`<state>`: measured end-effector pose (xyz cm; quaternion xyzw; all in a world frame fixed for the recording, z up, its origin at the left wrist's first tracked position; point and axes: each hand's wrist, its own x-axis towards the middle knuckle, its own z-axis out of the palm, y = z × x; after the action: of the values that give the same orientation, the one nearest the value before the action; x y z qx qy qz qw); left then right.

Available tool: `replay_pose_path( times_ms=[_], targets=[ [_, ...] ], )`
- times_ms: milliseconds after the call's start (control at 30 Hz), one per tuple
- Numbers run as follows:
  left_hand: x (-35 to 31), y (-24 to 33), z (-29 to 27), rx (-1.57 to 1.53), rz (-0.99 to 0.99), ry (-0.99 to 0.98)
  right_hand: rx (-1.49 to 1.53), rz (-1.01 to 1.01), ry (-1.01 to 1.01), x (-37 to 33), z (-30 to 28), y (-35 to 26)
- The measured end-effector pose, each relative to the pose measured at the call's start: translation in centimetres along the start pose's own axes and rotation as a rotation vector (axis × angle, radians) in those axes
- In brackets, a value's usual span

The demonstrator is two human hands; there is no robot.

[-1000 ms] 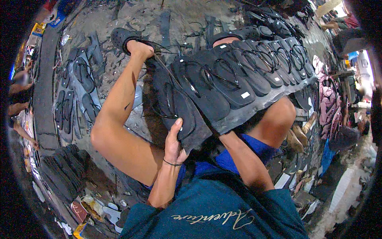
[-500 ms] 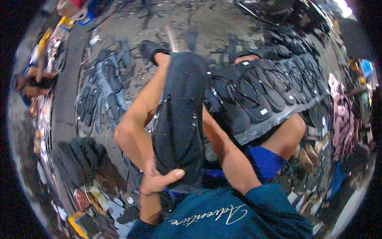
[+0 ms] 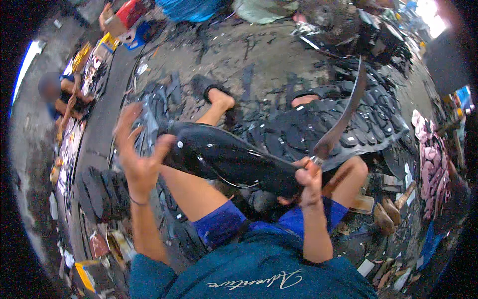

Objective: The person sits on the floor and uses a knife to trim excess material from the edges of black flip-flops. They handle each flip-flop individually, scraping and cutting along the perimeter, then place trimmed pieces aside.

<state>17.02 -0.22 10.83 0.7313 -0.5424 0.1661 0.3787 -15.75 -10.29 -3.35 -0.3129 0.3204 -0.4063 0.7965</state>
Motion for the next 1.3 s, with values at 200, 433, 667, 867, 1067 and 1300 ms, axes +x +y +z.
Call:
replay_pose_path(
  times_ms=[200,433,667,867,1067,1300],
  targets=[
    [-10.5,3.1,5.5,-1.595,-0.955,0.154,-0.145,0.055,0.033,-4.6,2.1,4.6],
    [-8.8,-1.7,1.9,-1.395,-1.173,0.109,-0.967,-0.470,-0.121,-8.6,1.6,3.9],
    [-12.3,1.0,2.1,-1.079,-1.389,-0.033,-0.930,-0.189,-0.290,-12.3,1.0,3.0],
    [-13.1,2.2,2.7,-1.023,-1.409,-0.088,-1.042,-0.284,-0.230,-11.7,0.7,3.6],
    [-12.4,3.0,3.0,-1.002,-1.249,-0.261,-1.077,-0.327,-0.148,-7.3,5.0,2.3],
    [-10.9,3.0,4.0,-0.886,-0.960,-0.468,-0.820,-0.282,-0.162,2.0,9.2,-0.6]
  ],
)
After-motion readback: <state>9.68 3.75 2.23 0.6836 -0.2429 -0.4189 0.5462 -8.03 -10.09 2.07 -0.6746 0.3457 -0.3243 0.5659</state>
